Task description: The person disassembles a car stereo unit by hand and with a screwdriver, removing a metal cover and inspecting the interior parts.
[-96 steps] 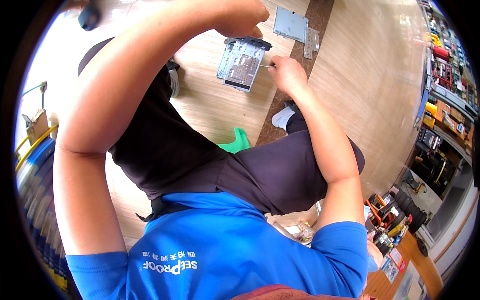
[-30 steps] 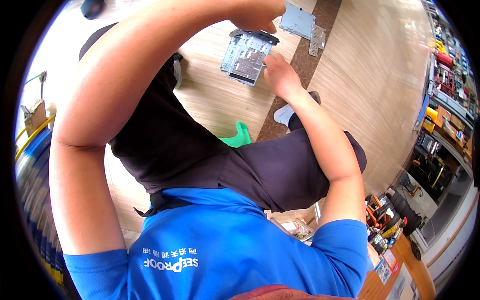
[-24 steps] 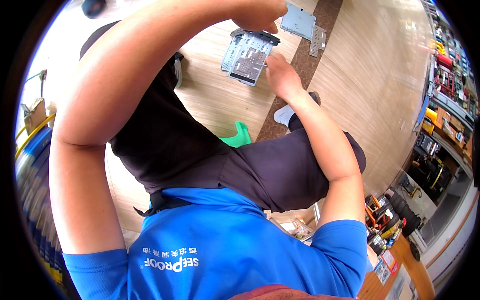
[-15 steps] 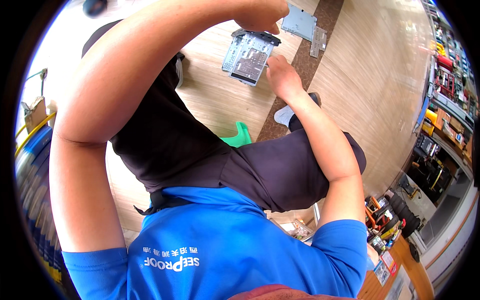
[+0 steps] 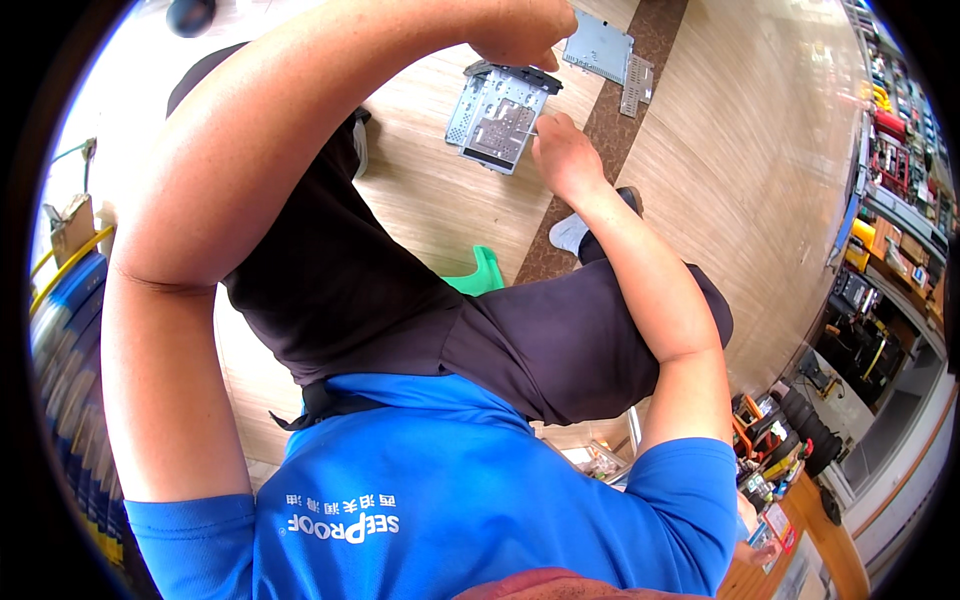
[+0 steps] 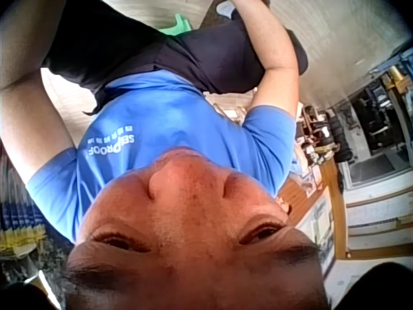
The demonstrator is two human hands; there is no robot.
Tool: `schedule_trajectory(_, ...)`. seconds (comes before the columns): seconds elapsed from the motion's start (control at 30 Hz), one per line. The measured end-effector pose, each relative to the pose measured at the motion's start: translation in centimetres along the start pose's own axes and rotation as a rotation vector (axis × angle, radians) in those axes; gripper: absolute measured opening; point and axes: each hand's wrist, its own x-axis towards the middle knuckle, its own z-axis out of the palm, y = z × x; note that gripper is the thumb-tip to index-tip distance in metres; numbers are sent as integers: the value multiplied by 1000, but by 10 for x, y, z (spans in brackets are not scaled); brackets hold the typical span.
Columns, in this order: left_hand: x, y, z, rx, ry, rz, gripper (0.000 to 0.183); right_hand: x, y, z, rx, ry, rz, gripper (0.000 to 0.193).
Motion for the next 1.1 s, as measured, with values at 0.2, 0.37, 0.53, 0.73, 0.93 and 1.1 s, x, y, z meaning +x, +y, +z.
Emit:
schedule_trajectory(0.2, -2, -2, 1, -17, 28, 19, 40, 1, -1, 3, -21, 6, 0, 15)
schedule_trajectory(0.37, 7, -2, 8, 9, 22, -4, 41, -2, 0, 5, -11, 83, -92, 17)
schedule_trajectory(0.53, 7, -1, 9, -6, -5, -30, 44, -1, 2, 9, -27, 103, -141, 19)
schedule_trajectory(0.73, 1, 4, 1, -32, -17, -38, 44, 2, 0, 9, -57, 5, -44, 20)
schedule_trajectory(0.93, -8, 2, -4, -48, -2, 10, 41, 1, 1, 8, 51, 142, -183, 22)
schedule_trajectory(1.1, -3, 3, 1, -2, -8, -18, 39, 1, -3, 5, -79, 48, -102, 25)
